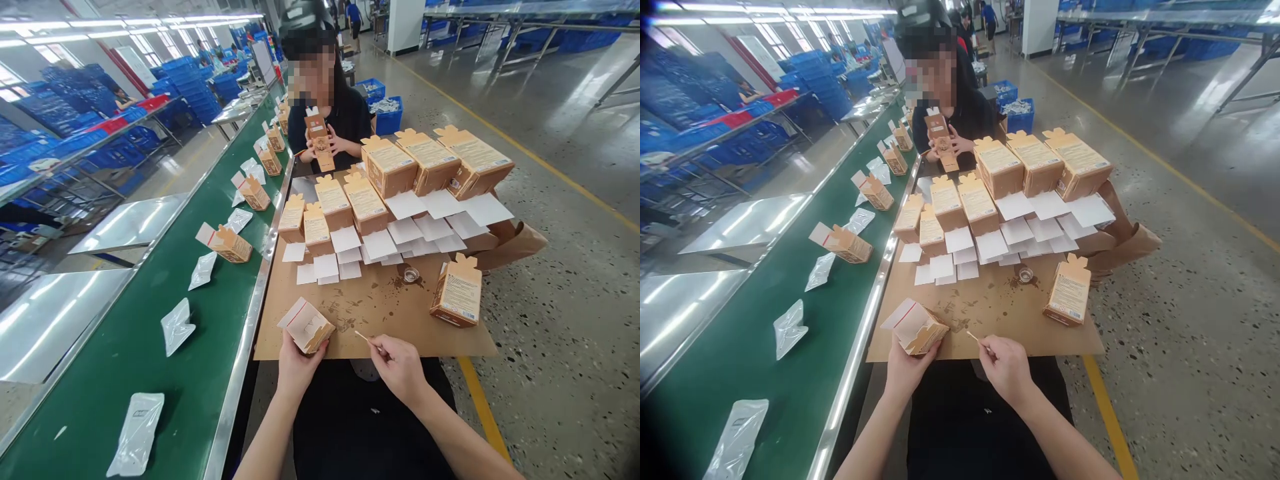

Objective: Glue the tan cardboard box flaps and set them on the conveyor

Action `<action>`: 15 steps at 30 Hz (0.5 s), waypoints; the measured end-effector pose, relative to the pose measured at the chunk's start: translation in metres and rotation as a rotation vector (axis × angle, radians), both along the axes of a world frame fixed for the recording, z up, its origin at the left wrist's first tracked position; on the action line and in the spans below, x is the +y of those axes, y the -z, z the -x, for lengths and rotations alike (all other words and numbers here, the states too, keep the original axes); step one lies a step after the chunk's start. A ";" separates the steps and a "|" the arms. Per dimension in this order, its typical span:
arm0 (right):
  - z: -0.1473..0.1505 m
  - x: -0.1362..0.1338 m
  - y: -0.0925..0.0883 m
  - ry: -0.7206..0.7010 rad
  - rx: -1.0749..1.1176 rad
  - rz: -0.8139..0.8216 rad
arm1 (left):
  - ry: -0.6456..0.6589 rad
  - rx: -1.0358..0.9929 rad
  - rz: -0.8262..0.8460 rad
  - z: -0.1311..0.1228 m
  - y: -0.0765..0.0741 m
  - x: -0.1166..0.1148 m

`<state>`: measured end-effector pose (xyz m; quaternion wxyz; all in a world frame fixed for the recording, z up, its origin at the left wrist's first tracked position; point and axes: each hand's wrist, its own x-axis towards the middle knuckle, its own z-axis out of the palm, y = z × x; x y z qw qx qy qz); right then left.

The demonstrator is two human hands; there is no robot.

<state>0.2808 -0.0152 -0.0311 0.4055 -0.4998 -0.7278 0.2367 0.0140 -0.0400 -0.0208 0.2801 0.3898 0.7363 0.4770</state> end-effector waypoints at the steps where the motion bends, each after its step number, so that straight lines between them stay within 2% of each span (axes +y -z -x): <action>1: -0.004 0.002 -0.002 0.009 0.011 0.004 | -0.043 0.050 -0.002 0.010 -0.003 0.001; 5: -0.027 0.010 -0.010 0.059 0.045 0.037 | -0.361 0.246 0.066 0.084 -0.022 -0.007; 7: -0.036 0.011 -0.012 0.076 0.063 0.067 | -0.500 0.251 0.048 0.123 -0.031 -0.015; 9: -0.041 0.013 -0.013 0.089 0.082 0.093 | -0.577 0.183 -0.025 0.153 -0.035 -0.021; 12: -0.041 0.017 -0.013 0.096 0.108 0.100 | -0.625 0.098 -0.025 0.170 -0.033 -0.022; 15: -0.041 0.023 -0.012 0.092 0.110 0.082 | -0.619 0.139 -0.022 0.164 -0.026 -0.024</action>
